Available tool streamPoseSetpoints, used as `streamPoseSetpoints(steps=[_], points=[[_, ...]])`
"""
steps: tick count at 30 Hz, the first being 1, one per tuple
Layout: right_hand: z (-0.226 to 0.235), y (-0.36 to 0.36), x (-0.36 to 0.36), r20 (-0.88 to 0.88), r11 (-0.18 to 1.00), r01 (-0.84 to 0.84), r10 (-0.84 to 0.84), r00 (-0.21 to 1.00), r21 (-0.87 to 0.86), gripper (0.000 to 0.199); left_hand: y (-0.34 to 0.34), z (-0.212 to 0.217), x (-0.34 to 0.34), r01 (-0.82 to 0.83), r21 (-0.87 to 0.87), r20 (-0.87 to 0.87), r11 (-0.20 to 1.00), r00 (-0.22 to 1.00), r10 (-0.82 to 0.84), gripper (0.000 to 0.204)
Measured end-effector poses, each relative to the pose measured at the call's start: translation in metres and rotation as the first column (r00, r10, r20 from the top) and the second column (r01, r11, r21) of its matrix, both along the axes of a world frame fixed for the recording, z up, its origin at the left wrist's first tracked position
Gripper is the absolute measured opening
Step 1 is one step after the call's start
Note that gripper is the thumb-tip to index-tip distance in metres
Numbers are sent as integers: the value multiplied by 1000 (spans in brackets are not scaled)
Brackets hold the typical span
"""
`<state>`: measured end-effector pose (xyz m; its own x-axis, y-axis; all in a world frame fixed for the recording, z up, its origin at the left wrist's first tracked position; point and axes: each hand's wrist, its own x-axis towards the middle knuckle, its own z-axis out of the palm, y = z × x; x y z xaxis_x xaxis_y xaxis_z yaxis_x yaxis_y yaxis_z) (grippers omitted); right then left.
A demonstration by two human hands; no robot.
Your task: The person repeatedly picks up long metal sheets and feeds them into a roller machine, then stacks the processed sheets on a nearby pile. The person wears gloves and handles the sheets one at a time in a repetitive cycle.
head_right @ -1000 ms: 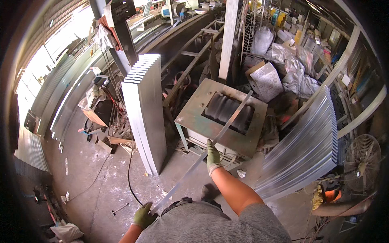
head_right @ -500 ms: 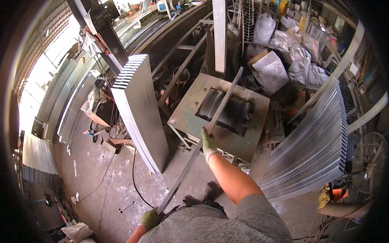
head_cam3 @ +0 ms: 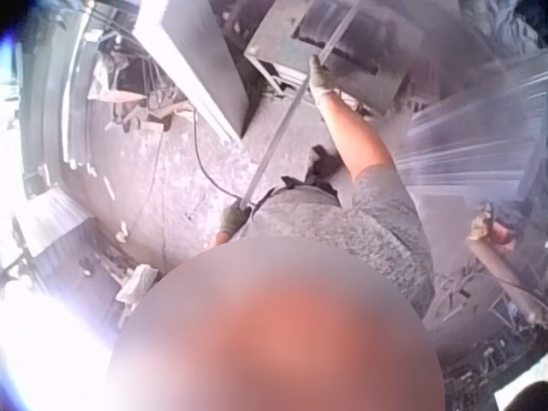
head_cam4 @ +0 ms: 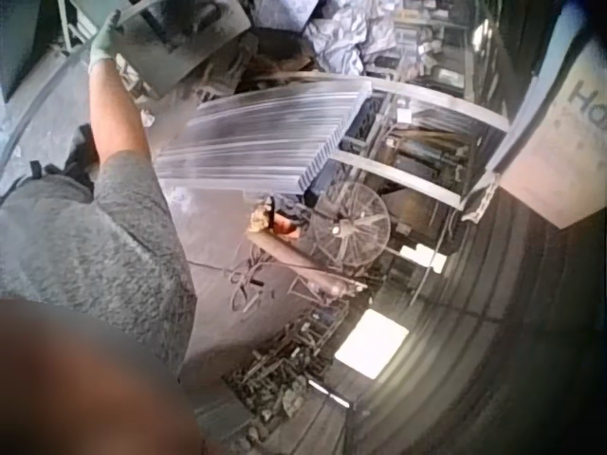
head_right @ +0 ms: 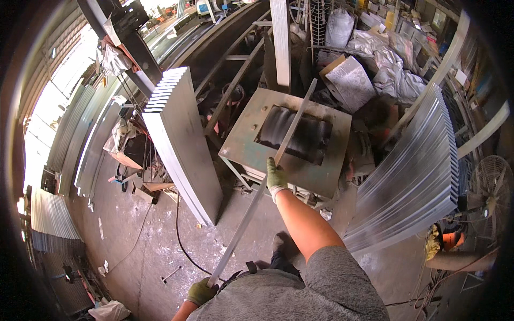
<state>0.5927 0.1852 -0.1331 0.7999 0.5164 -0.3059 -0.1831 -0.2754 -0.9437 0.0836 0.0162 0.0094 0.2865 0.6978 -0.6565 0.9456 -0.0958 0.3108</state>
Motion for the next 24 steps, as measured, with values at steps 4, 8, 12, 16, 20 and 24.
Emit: streamPoseSetpoints(steps=[4, 8, 12, 16, 20, 24], points=[[20, -26, -35, 60, 999, -24, 26, 998, -26, 81, -12, -22, -39, 79, -8, 50, 997, 996, -78, 35], [28, -48, -69, 8, 962, -140, 146, 989, -233, 87, -30, -39, -84, 68, -40, 104, 997, 993, -64, 35], [19, -68, -112, 106, 976, -115, 136, 985, -182, 97, -47, -48, -126, 42, -70, 124, 997, 992, -33, 34], [14, -84, -147, 86, 977, -127, 143, 986, -170, 82, -65, -69, -173, 11, -119, 203, 993, 979, 14, 34], [8, -107, -211, 25, 967, -172, 180, 983, -186, 77, -83, -119, -255, 127, -108, 147, 986, 983, -110, 44], [-4, -141, -280, 40, 963, -198, 209, 977, -184, 76, -111, -169, -340, 4, -189, 191, 982, 981, 32, 45]])
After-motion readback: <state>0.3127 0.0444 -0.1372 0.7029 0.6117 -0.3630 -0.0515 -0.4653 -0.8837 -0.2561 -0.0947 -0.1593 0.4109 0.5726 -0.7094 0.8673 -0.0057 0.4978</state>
